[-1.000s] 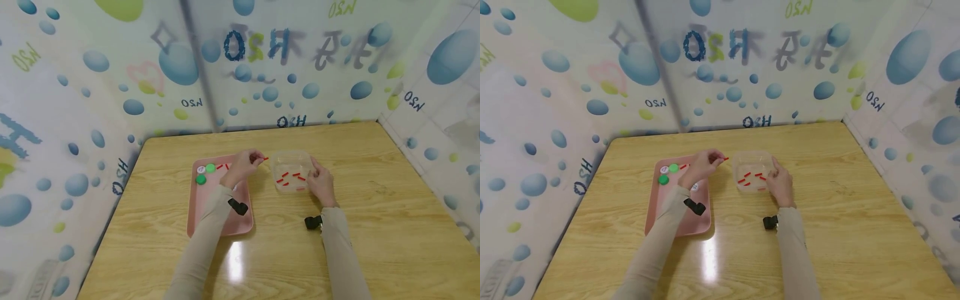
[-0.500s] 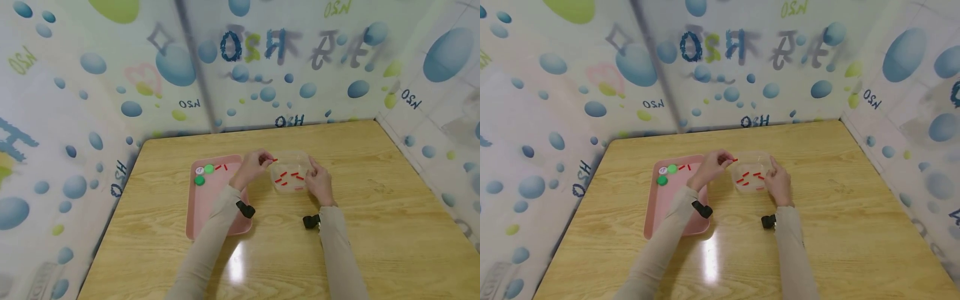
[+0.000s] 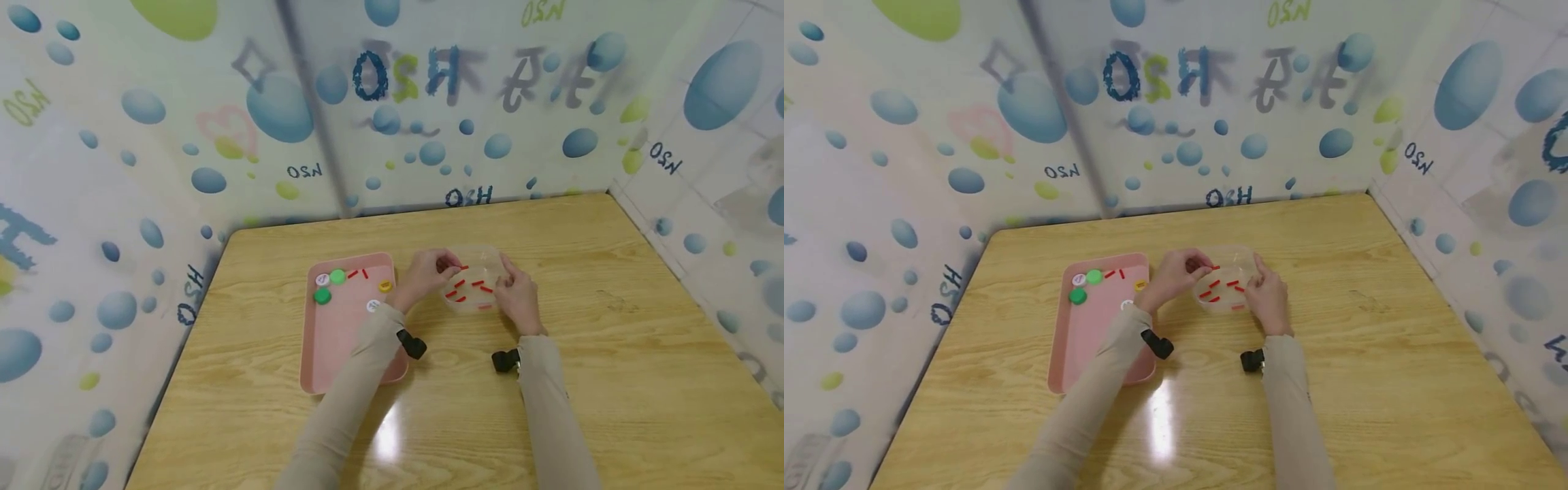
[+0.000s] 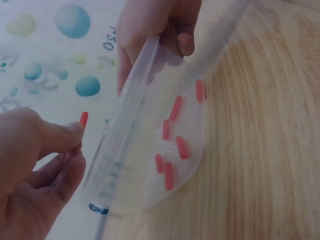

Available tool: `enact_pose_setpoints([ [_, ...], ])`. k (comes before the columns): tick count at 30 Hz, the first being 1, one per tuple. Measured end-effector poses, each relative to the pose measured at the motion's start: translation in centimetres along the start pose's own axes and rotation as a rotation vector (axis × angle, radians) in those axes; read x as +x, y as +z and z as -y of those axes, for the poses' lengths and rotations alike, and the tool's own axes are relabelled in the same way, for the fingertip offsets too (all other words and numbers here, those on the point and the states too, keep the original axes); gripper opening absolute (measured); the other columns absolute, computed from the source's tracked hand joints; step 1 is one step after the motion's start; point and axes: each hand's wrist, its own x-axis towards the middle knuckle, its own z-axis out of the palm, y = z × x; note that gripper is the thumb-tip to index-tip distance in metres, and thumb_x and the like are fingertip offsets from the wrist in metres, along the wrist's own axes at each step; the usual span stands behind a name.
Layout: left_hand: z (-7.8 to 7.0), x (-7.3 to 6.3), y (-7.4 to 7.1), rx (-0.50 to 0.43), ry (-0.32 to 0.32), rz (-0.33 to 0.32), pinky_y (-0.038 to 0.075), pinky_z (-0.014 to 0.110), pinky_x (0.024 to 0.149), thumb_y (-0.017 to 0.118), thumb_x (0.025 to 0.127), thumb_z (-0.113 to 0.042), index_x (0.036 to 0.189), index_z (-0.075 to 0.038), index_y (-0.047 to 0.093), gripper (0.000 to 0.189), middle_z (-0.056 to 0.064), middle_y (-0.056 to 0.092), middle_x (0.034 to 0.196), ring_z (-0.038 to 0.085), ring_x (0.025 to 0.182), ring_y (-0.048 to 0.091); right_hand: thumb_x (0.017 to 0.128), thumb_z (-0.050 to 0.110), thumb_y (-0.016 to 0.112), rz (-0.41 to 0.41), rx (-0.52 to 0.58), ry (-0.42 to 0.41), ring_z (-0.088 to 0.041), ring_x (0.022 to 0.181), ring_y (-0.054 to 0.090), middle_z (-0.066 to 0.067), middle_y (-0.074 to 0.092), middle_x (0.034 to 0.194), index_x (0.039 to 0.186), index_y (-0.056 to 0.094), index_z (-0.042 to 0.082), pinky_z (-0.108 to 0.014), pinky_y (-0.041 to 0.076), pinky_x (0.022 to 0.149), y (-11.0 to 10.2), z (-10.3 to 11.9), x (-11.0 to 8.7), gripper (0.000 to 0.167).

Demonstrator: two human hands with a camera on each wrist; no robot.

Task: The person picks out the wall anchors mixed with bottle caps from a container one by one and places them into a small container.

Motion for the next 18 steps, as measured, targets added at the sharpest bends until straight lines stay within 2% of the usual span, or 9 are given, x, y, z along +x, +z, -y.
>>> enact_pose_setpoints([
  [13,-0.6,0.6,1.3,0.036,0.019,0.024,0.053,0.018,0.074,0.067,0.098,-0.011,0.106,-0.004,0.073,0.012,0.008,0.073,0.099,0.013,0.085,0.067,0.094,0.004,0.046,-0.012,-0.008,-0.004,-0.009,0.049,0.029,0.007,0.031,0.054,0.153,0.045,0.012,-0.026,0.028,0.046,0.4,0.0,0.1,0.060],
  [18,-0.7,0.4,1.0,0.037,0.031,0.018,0.053,0.017,0.075,0.067,0.098,-0.011,0.106,-0.002,0.073,0.014,0.011,0.074,0.101,0.017,0.087,0.069,0.094,0.004,0.046,-0.013,-0.002,-0.010,-0.009,0.049,0.028,0.006,0.031,0.054,0.153,0.045,0.011,-0.026,0.027,0.046,0.0,-0.1,0.0,0.059],
])
